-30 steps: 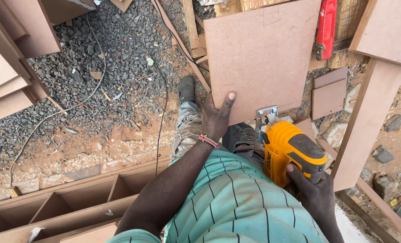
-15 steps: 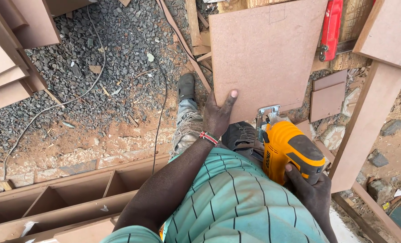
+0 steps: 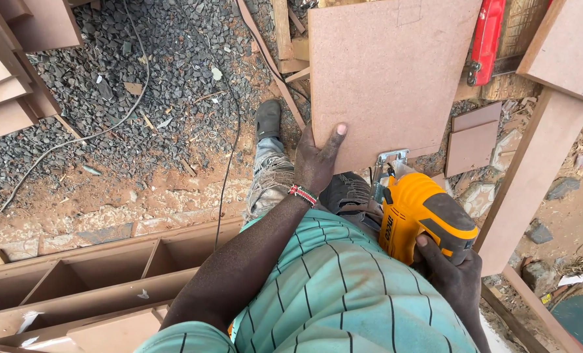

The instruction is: Using a jigsaw to cut a piece of wood paneling on the ground in a workshop area.

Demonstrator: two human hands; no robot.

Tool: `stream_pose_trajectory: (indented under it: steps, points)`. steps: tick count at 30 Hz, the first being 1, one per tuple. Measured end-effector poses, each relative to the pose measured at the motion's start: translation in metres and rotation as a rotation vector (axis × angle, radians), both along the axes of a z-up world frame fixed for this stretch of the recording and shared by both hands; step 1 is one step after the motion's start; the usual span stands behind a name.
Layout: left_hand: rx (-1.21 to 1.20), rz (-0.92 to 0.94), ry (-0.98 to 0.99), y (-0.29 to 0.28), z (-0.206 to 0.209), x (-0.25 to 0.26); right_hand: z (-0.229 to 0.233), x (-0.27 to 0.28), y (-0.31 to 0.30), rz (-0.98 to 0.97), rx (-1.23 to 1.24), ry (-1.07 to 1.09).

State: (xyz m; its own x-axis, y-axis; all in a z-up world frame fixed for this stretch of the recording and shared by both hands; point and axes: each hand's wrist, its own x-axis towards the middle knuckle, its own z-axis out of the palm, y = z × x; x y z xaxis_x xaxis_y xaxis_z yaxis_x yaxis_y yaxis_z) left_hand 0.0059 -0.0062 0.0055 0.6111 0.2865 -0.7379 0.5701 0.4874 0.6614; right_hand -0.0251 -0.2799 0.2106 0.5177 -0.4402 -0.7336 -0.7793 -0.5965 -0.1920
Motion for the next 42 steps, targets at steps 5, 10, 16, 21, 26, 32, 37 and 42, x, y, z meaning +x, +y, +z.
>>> stream_pose_trajectory:
  steps: [5,10,16,21,26,32,37,42]
  points:
    - [-0.023,0.039,-0.052,0.001,0.003,0.002,-0.001,0.001,-0.004,0.045,0.029,-0.019]
    - [-0.007,0.009,-0.034,0.000,0.005,0.000,-0.001,-0.003,-0.006,0.003,0.118,-0.078]
    - [0.038,-0.005,-0.040,-0.001,0.001,-0.001,0.003,-0.002,0.004,0.006,0.077,-0.061]
    - [0.078,-0.005,-0.051,-0.002,-0.003,0.000,0.014,0.004,0.028,0.036,0.003,-0.046]
    - [0.056,-0.031,-0.041,0.001,0.001,0.000,0.015,0.004,0.029,0.019,0.016,-0.062]
    - [0.051,-0.049,-0.020,0.004,0.003,0.001,0.017,0.008,0.036,0.027,-0.063,-0.022]
    - [0.045,-0.085,0.021,0.004,0.002,0.001,0.015,0.008,0.035,0.041,-0.027,-0.055]
    - [0.050,-0.116,0.088,0.003,-0.001,0.001,0.011,0.009,0.028,0.065,-0.007,-0.060]
